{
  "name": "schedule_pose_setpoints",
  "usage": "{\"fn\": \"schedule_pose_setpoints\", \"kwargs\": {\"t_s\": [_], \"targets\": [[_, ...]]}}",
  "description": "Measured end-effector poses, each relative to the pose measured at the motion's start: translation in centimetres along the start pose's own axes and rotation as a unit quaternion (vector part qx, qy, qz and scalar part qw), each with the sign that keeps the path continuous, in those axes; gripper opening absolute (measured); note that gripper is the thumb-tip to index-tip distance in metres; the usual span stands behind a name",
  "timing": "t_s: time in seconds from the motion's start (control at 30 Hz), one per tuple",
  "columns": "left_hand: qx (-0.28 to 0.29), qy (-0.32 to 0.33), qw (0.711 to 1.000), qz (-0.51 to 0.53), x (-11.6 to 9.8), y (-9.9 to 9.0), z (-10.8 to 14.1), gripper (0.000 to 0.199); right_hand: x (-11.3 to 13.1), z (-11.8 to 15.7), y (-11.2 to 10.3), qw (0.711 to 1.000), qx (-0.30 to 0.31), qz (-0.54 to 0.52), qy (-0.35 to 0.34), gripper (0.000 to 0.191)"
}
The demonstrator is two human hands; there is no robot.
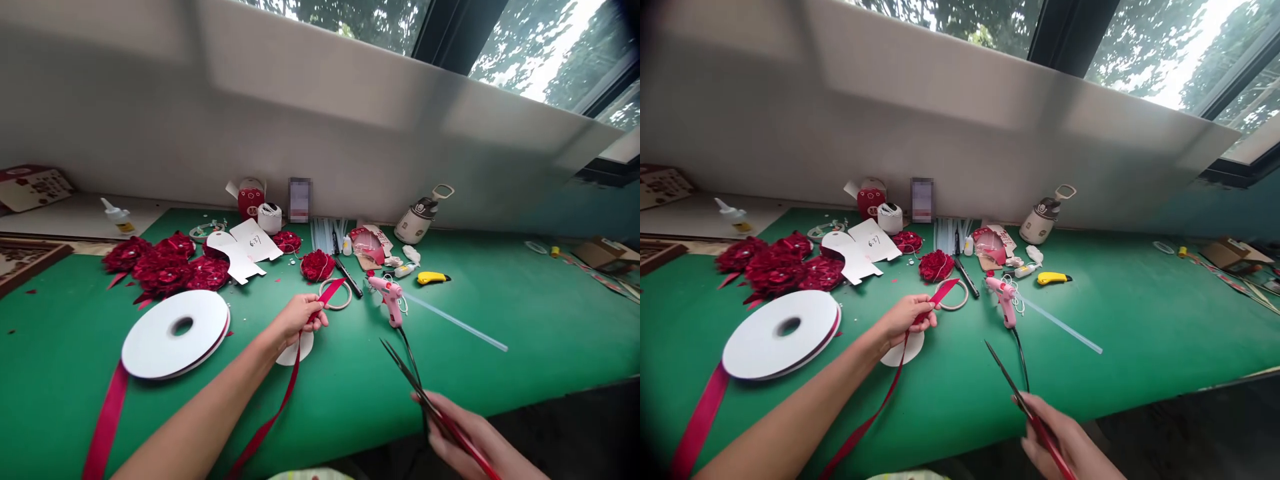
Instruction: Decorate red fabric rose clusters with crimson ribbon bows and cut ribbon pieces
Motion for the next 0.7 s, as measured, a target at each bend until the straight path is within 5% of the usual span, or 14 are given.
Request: {"fn": "schedule_pose_setpoints", "kwargs": {"t_s": [0.13, 0.23, 0.7], "targets": [[0.001, -0.004, 1.000, -0.017, -0.1, -0.5, 0.1, 0.020, 7.2, -5.0, 0.6, 0.989, 0.131, -0.003, -0.069, 0.042], [-0.005, -0.002, 0.999, -0.050, -0.4, -0.7, 0.2, 0.029, 10.4, -8.4, 0.8, 0.983, 0.152, 0.023, -0.096, 0.040], [0.007, -0.071, 0.997, -0.038, -0.5, -0.6, -1.2, 0.033, 12.1, -13.0, 2.6, 0.973, 0.118, 0.126, -0.153, 0.041]]}}
Point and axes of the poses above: each hand's wrist, its own z-axis away from the middle knuckle, its own y-axis out of the palm, x = y × z, the point moved 1 cm from there along -z, towards the middle knuckle, and after that the axes turned 9 degrees about z, right-handed, at the moved point
